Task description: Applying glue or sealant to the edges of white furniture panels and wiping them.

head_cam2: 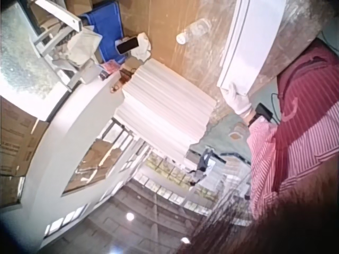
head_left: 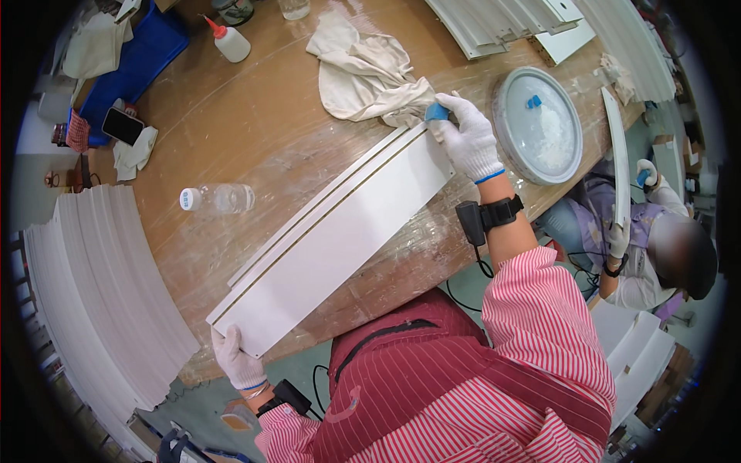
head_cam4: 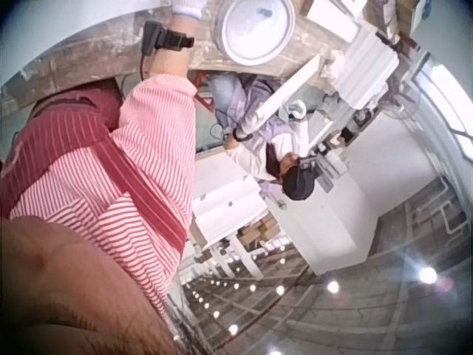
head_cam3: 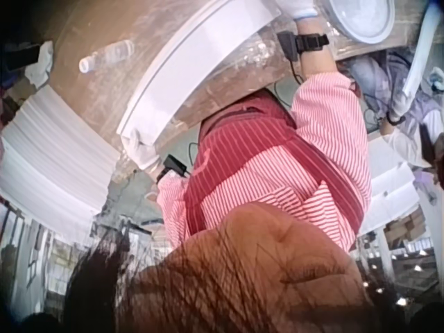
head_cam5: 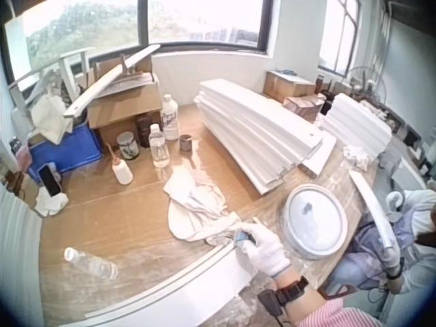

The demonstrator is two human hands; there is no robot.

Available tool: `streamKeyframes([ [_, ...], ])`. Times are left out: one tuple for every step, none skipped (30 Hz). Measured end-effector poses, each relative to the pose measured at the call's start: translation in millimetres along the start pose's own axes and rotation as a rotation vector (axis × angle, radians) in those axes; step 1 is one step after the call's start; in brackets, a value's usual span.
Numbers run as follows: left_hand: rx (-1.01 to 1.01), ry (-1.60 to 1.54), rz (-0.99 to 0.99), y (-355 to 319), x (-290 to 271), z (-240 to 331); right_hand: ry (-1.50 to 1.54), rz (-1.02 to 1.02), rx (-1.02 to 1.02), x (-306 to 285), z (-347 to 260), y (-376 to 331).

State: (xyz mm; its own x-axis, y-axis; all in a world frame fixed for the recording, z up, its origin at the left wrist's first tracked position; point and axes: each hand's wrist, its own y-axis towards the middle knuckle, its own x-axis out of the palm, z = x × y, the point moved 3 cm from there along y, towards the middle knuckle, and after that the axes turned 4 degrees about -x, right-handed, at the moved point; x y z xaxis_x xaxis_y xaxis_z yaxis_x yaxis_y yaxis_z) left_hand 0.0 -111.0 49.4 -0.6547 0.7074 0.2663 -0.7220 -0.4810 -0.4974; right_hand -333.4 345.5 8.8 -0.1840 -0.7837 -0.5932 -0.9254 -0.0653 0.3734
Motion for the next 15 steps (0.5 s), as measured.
streamKeyframes([
  [0.005,0.004,-0.004,-0.5,0.3,0.4,0.001,-0.001,0.001,-0.4,-0.9,-0.1],
  [0.009,0.008,-0.011,-0.7,0.5,0.9,-0.029,-0.065,-0.036,1.2,-3.2,-0.1],
  [0.008,0.009,-0.013,-1.0,0.4,1.1,-0.05,-0.118,-0.095,2.6,-5.9,0.2],
  [0.008,0.014,-0.007,-1.2,-0.3,1.5,-0.062,-0.128,-0.073,2.8,-6.0,0.9],
  [0.013,0.017,-0.011,-1.7,-0.7,1.8,-0.075,-0.113,-0.074,2.3,-7.1,1.4],
  [0.01,0.018,0.004,-2.2,-1.9,2.1,-0.088,-0.098,-0.075,1.9,-7.8,2.2],
  [0.013,0.017,-0.004,-2.2,-2.2,2.3,-0.087,-0.099,-0.074,2.0,-8.7,2.7],
  [0.016,0.014,-0.012,-2.4,-2.4,2.4,-0.082,-0.095,-0.066,2.0,-9.0,3.2],
  [0.016,0.014,-0.01,-2.7,-2.7,2.4,-0.075,-0.086,-0.063,1.8,-9.5,3.4],
  [0.024,0.01,-0.01,-3.1,-2.7,2.6,-0.074,-0.094,-0.062,2.0,-10.0,3.3],
  [0.036,0.006,-0.022,-3.6,-2.0,2.9,-0.084,-0.111,-0.072,2.6,-10.6,3.2],
  [0.033,0.009,-0.01,-3.9,-1.7,3.0,-0.101,-0.144,-0.067,3.5,-10.9,2.7],
  [0.036,0.007,-0.011,-4.5,-0.9,3.2,-0.093,-0.128,-0.083,3.1,-11.6,2.6],
  [0.04,0.005,-0.01,-5.1,0.2,3.6,-0.174,-0.103,-0.057,2.1,-11.1,2.2],
  [0.041,0.004,-0.009,-5.7,1.5,4.2,-0.252,-0.056,-0.065,0.8,-11.4,2.2],
])
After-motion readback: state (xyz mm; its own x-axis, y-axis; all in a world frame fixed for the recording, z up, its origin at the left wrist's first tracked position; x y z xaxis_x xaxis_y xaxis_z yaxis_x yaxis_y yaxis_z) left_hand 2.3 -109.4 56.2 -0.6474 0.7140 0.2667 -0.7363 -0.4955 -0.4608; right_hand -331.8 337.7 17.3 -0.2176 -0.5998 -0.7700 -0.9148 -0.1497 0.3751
